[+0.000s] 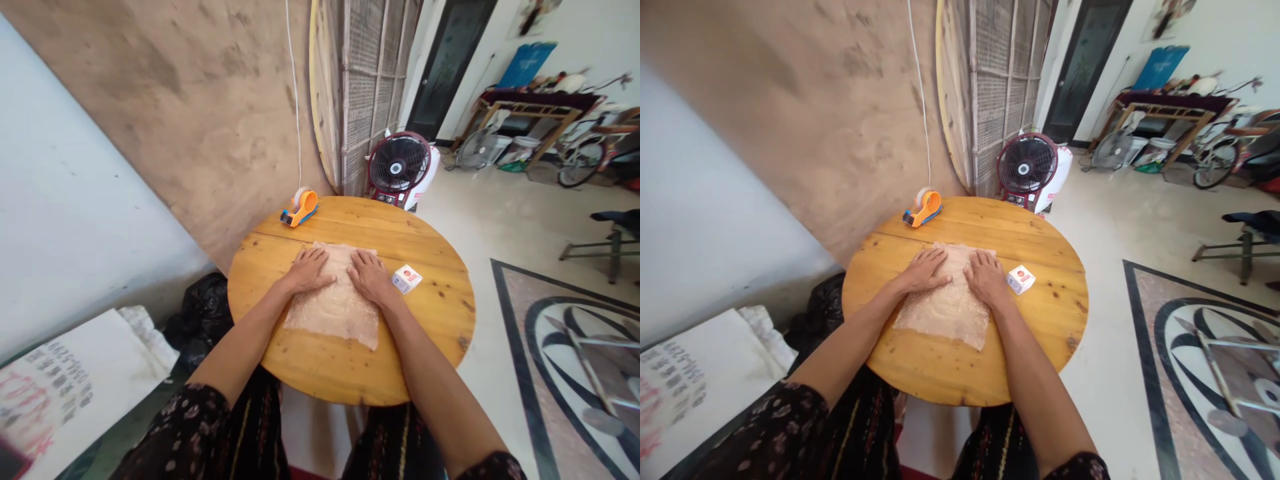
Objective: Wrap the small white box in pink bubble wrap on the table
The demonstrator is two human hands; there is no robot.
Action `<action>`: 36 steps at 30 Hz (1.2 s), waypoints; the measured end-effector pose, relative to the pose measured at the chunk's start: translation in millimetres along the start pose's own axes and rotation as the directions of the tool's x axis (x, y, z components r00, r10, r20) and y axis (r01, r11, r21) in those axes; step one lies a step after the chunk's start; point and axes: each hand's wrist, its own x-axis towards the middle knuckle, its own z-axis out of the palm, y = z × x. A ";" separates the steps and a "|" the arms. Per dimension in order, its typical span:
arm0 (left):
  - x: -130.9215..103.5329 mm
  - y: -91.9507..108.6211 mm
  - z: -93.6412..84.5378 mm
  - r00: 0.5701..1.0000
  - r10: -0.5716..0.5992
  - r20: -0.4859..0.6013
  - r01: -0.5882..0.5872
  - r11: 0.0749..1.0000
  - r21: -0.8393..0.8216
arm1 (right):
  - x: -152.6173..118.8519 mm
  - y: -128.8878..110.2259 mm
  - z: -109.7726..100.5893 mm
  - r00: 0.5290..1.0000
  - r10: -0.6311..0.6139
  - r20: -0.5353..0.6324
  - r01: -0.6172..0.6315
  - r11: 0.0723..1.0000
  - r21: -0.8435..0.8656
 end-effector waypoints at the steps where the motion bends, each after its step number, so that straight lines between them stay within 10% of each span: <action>1: 0.9 -0.8 -0.5 1.000 0.000 0.019 0.000 1.000 -0.007 | 0.2 -0.2 -0.1 1.000 0.001 0.002 -0.001 1.000 -0.002; 16: -4.4 -20.0 -9.6 0.990 -0.054 0.132 0.063 0.996 -0.062 | 4.3 0.1 1.6 0.998 0.026 0.052 -0.025 1.000 -0.015; 20: -3.1 -18.7 -9.3 0.998 -0.057 -0.006 0.057 0.995 -0.077 | 4.0 -1.3 -0.3 0.998 0.032 0.049 -0.032 0.999 -0.012; 24: 0.2 -1.2 -9.2 0.954 0.169 -0.246 -0.198 0.976 -0.095 | 3.2 -2.6 -3.1 0.999 0.022 0.044 -0.022 1.000 0.000; 27: -1.1 19.1 -8.4 0.888 0.428 -0.168 -0.451 0.882 -0.136 | 2.7 -3.1 -4.5 0.999 0.020 0.046 -0.020 1.000 0.001; 36: -24.0 57.8 -20.7 0.758 0.652 0.002 -0.638 0.742 -0.207 | 2.4 -2.3 -5.0 0.996 0.034 0.077 -0.032 0.999 -0.020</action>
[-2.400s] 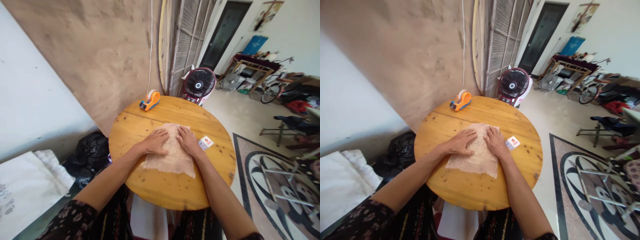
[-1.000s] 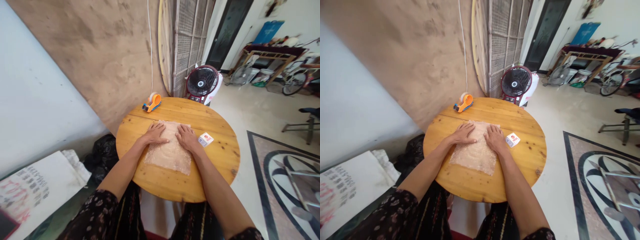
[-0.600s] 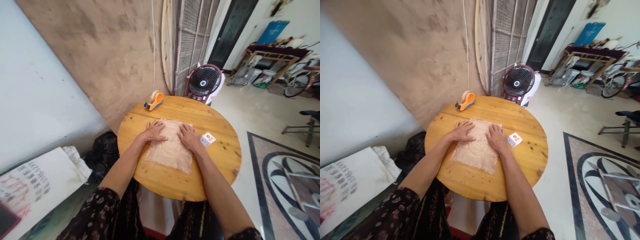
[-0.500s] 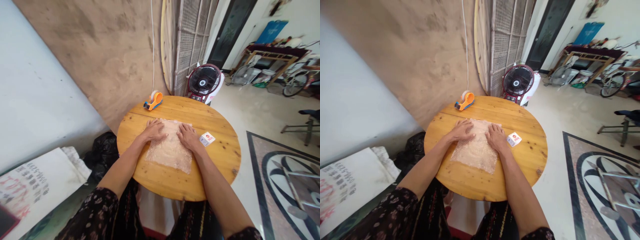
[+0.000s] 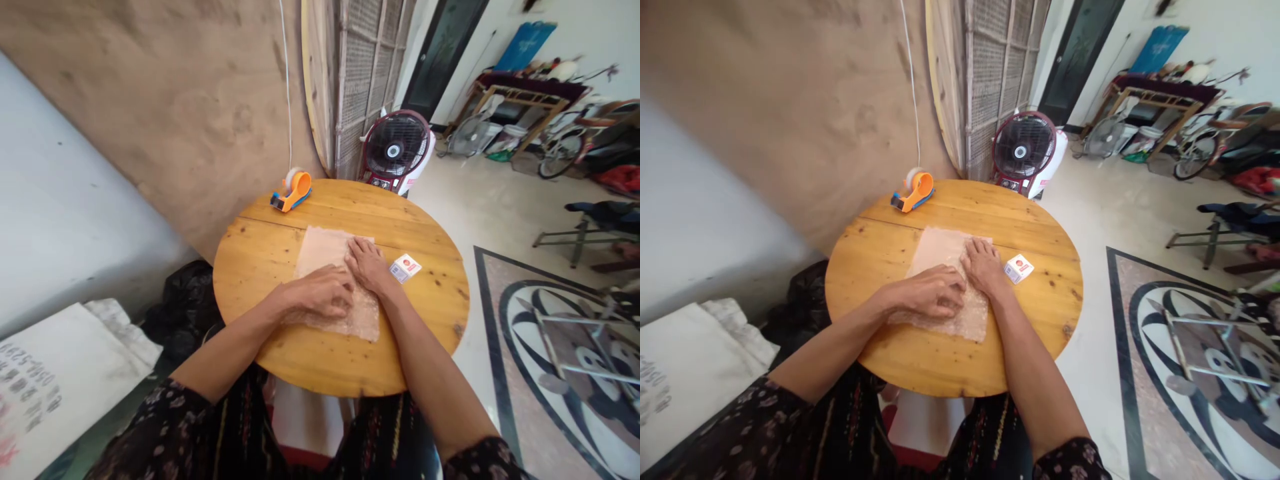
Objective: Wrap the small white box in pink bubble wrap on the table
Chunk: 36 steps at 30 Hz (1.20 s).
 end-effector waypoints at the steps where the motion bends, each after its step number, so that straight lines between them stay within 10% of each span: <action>1: 0.8 6.2 -1.2 0.998 0.052 0.040 -0.051 0.998 -0.027 | 0.1 0.1 0.1 1.000 0.001 -0.003 -0.001 1.000 0.001; 10: -15.0 45.5 8.0 0.982 0.145 0.121 -0.147 0.989 0.007 | 2.9 1.4 3.0 1.000 0.000 0.000 0.000 1.000 -0.013; 18: -57.0 39.4 29.4 0.940 -0.272 -0.204 0.283 0.959 0.027 | 2.3 3.8 6.6 0.999 -0.023 -0.026 0.023 0.999 -0.034; 26: -106.8 72.1 24.1 0.901 -0.314 -0.299 0.356 0.930 0.096 | 1.8 2.7 5.7 0.999 -0.016 -0.047 0.015 1.000 -0.007; 36: -36.6 26.7 -3.0 0.926 -0.353 -0.133 0.375 0.899 0.227 | 1.9 5.2 9.6 0.998 -0.017 -0.067 0.016 1.000 -0.004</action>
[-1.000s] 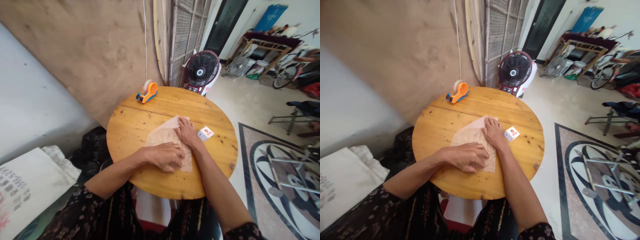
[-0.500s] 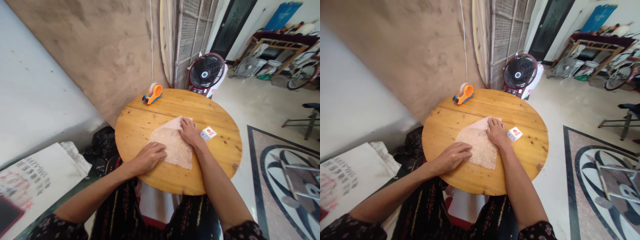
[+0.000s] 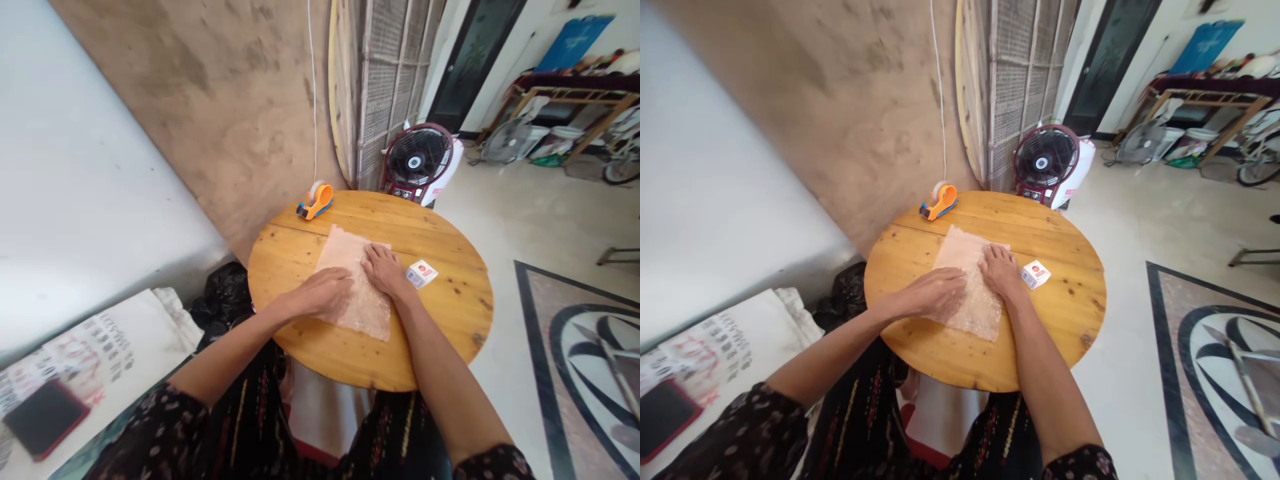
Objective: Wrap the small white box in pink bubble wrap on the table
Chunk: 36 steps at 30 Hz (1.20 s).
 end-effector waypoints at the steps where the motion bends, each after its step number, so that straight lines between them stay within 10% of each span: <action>1: 4.3 -7.5 4.9 0.999 -0.044 0.007 0.043 0.999 0.016 | -0.2 0.0 -0.5 1.000 -0.002 0.002 0.002 1.000 0.004; 8: -6.7 -48.1 30.9 0.952 -0.291 0.093 0.299 0.949 -0.097 | -1.7 3.5 -4.4 0.999 -0.032 0.027 0.031 0.999 0.042; 36: -9.0 -52.3 29.8 0.951 -0.285 0.116 0.296 0.951 -0.088 | -11.6 -6.2 -23.2 0.990 -0.054 -0.130 0.066 0.994 0.087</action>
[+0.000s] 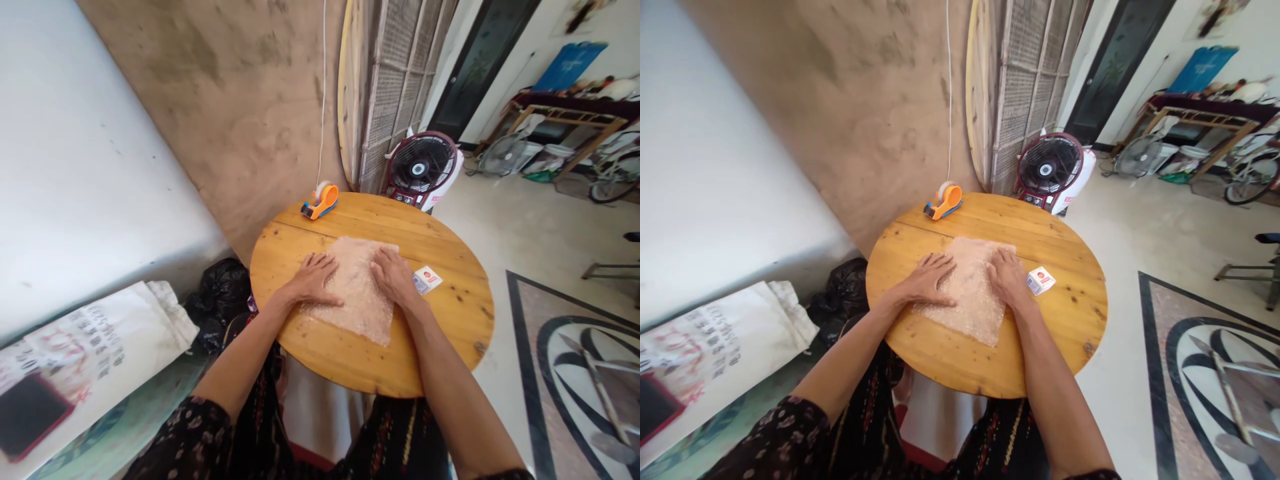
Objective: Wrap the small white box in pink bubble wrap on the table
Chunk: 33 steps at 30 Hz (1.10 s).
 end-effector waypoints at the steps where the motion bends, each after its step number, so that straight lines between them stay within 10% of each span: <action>1: 0.0 0.2 -0.1 1.000 -0.001 -0.006 0.001 1.000 -0.002 | -0.6 -2.3 -2.7 1.000 -0.002 -0.022 0.002 1.000 0.014; 10: 0.5 -1.9 0.6 1.000 0.003 0.000 -0.003 1.000 0.008 | -3.8 5.9 -16.1 0.952 0.064 0.300 -0.044 0.996 -0.073; 22: -6.0 10.4 0.6 0.947 0.091 -0.309 -0.067 0.994 0.087 | -2.4 11.9 -7.6 0.942 0.060 0.330 -0.030 0.995 -0.095; 28: 15.5 25.8 -10.8 0.927 0.347 -0.144 -0.333 0.936 0.111 | -3.9 7.5 -8.4 0.958 0.063 0.281 -0.029 0.992 -0.123; 33: 35.0 19.4 -8.2 0.957 0.284 -0.056 -0.284 0.959 0.016 | -4.8 4.5 -11.6 0.958 0.085 0.274 -0.041 0.985 -0.165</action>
